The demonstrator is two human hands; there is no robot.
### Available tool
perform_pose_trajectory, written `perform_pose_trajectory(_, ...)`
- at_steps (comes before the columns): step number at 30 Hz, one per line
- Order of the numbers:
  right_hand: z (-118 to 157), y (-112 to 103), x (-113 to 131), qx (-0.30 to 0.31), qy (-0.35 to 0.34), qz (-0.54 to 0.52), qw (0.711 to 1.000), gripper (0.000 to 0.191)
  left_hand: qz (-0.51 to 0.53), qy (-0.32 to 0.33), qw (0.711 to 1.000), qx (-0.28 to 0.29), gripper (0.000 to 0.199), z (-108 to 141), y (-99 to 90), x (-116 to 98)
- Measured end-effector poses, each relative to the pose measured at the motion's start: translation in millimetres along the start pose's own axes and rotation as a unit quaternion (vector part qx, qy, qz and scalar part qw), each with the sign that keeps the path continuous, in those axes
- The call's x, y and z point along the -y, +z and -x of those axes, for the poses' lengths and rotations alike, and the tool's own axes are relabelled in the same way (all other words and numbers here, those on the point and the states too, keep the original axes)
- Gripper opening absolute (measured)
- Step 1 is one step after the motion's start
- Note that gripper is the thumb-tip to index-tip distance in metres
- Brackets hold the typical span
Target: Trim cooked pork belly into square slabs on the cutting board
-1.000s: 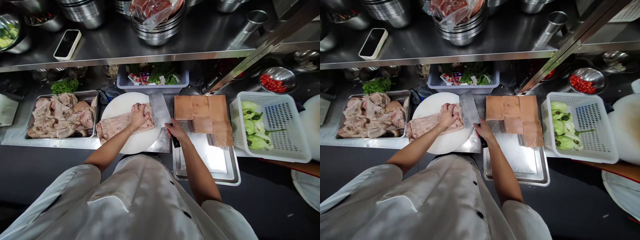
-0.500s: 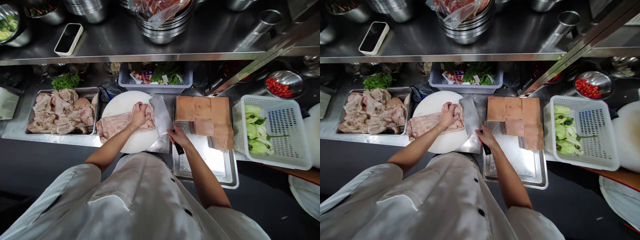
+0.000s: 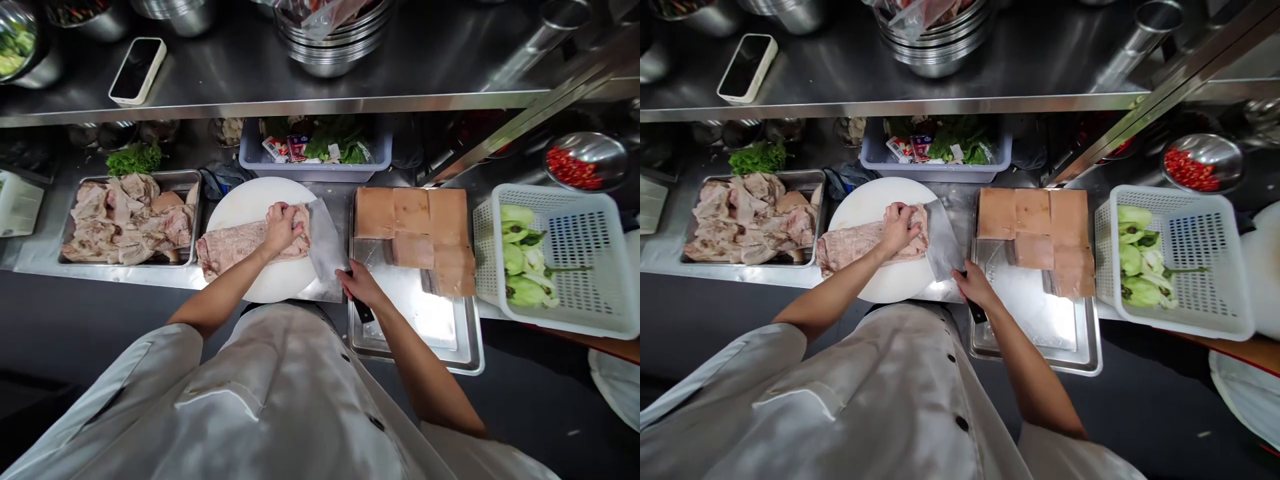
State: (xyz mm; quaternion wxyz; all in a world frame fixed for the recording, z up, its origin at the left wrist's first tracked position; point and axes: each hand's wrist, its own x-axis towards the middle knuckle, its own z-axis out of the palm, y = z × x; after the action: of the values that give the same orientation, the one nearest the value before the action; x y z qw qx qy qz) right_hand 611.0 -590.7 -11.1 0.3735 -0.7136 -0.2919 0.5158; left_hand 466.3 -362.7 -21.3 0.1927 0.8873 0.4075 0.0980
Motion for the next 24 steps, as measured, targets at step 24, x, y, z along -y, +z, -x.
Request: perform_pose_trajectory(24, -3.8, 48.9, 2.1, 0.030, 0.001, -0.033, 0.999, 0.027, -0.015, 0.018, 0.999, 0.025, 0.034, -8.6, -10.6, 11.5)
